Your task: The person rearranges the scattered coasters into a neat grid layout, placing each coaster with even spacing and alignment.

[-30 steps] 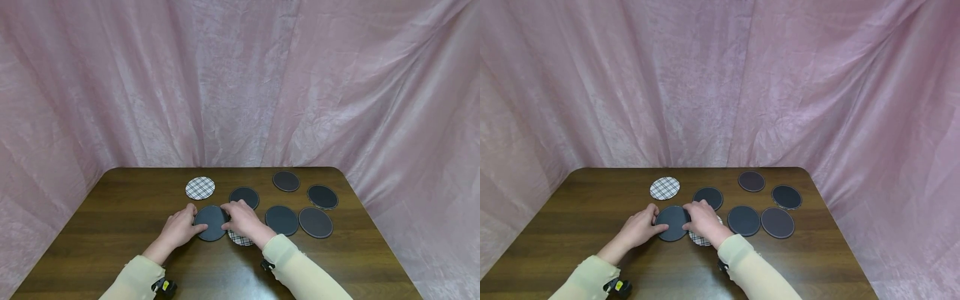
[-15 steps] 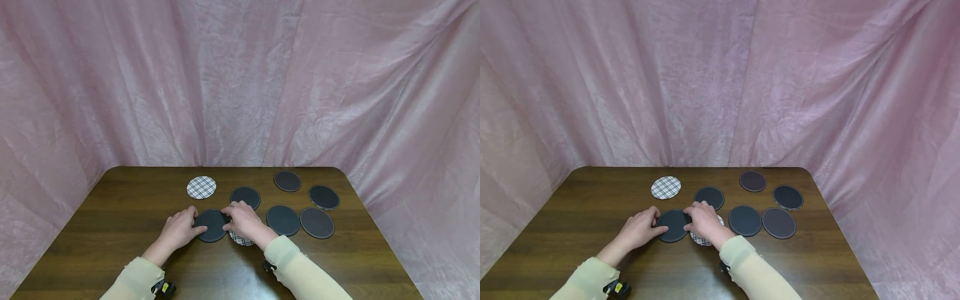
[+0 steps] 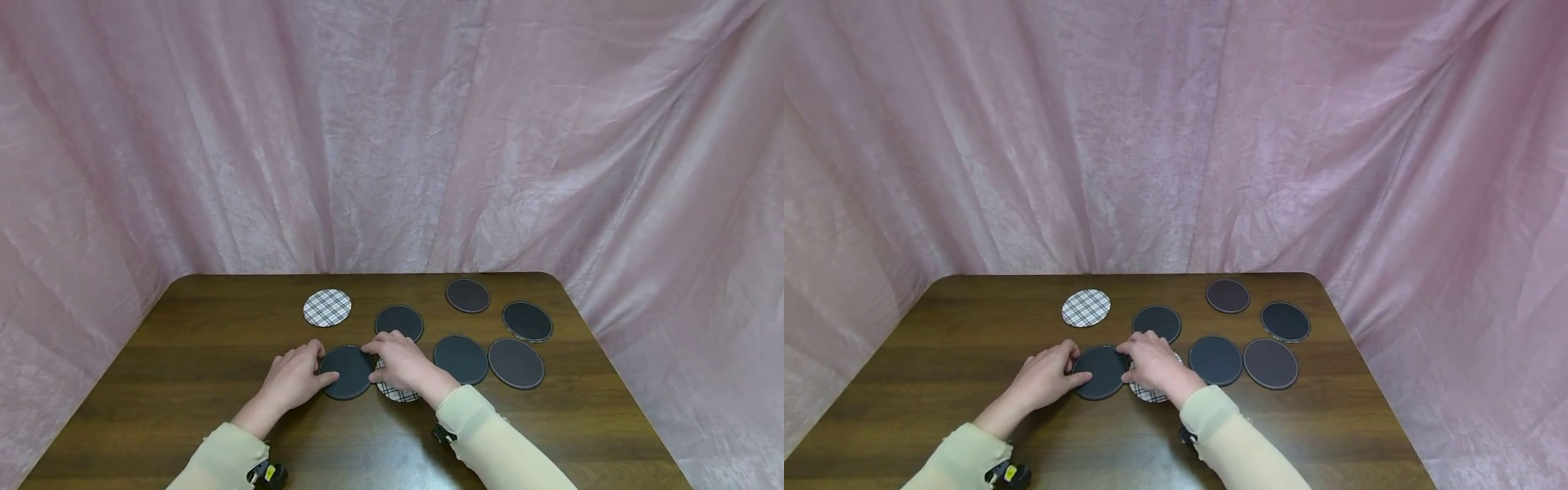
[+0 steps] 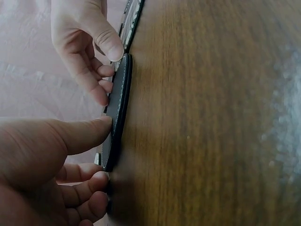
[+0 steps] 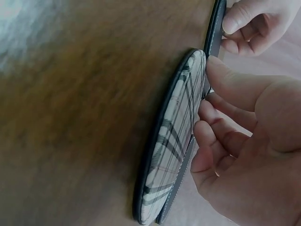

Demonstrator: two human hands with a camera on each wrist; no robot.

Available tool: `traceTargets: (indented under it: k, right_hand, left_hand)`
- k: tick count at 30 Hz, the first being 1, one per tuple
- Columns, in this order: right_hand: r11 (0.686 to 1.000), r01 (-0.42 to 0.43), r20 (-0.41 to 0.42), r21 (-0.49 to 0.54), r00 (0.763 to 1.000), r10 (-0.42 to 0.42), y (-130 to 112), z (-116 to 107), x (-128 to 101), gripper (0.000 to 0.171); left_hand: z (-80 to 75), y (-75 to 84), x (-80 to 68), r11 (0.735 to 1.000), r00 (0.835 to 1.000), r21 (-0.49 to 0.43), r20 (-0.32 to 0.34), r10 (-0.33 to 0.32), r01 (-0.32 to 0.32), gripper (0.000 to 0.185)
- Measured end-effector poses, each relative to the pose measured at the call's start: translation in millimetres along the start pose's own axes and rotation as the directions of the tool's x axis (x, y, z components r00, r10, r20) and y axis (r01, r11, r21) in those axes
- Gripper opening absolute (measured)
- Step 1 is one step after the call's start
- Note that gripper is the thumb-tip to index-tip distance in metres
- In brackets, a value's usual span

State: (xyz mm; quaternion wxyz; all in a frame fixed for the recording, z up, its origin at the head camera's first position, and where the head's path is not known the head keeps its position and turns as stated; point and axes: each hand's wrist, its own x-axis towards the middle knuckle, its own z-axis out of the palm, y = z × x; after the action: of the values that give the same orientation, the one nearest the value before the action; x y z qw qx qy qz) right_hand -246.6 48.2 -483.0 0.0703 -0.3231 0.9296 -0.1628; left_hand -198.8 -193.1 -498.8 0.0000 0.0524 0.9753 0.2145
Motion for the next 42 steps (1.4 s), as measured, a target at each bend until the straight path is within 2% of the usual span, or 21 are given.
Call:
traceTargets:
  k: [14,42]
  right_hand:
    - [0.998,0.019,-0.011,0.053,1.0,-0.018,4.0,3.4,-3.3,0.05]
    - [0.995,-0.002,0.001,0.102,1.0,0.002,2.4,0.7,-0.9,0.052]
  left_hand:
    - [-3.2,6.0,-2.3,1.0,0.999,0.019,0.032,-0.011,0.01,0.049]
    - [-2.6,2.7,-1.2,1.0,0.999,-0.002,0.029,-0.017,0.017,0.048]
